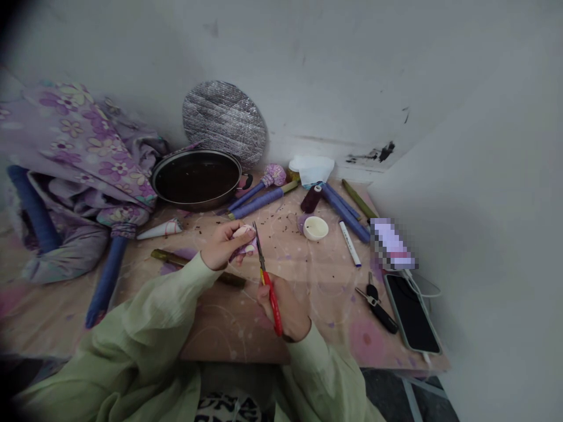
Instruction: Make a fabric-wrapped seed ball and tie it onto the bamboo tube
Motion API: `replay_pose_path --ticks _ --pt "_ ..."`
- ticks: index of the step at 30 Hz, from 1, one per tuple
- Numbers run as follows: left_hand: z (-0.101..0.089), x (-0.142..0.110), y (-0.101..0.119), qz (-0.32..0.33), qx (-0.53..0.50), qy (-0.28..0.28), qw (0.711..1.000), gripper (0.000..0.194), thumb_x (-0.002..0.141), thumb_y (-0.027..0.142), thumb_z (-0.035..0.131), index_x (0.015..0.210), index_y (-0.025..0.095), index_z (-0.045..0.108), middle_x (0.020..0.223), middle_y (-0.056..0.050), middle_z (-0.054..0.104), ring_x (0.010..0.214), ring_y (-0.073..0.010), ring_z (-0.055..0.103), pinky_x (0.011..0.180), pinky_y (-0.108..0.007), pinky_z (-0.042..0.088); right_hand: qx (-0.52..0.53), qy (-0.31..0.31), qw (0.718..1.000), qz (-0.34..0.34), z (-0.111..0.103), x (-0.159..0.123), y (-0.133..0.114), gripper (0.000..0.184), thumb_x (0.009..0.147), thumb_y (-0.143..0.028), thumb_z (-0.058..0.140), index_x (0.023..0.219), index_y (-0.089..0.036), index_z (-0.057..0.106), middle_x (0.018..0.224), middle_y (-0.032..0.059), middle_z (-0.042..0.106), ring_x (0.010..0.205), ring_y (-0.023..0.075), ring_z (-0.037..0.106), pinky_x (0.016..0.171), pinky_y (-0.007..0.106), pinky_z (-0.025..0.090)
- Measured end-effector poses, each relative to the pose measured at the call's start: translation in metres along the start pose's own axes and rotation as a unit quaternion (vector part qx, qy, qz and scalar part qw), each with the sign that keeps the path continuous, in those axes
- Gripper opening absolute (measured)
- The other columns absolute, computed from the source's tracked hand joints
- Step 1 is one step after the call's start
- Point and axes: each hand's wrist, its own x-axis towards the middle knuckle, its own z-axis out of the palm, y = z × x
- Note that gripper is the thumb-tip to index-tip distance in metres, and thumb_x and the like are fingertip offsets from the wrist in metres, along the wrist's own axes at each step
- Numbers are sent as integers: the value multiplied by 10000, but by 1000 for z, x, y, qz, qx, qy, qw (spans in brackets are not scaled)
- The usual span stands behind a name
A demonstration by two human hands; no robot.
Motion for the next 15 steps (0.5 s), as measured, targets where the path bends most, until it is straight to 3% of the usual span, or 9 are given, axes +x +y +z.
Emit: replay_pose_path --ticks 15 --pt "2 0 -2 -9 8 -14 1000 356 665 438 692 687 148 487 509 19 608 304 -49 463 279 -144 360 12 25 999 38 3 1 -10 669 576 -883 369 639 -217 386 430 -69 349 307 54 306 272 189 218"
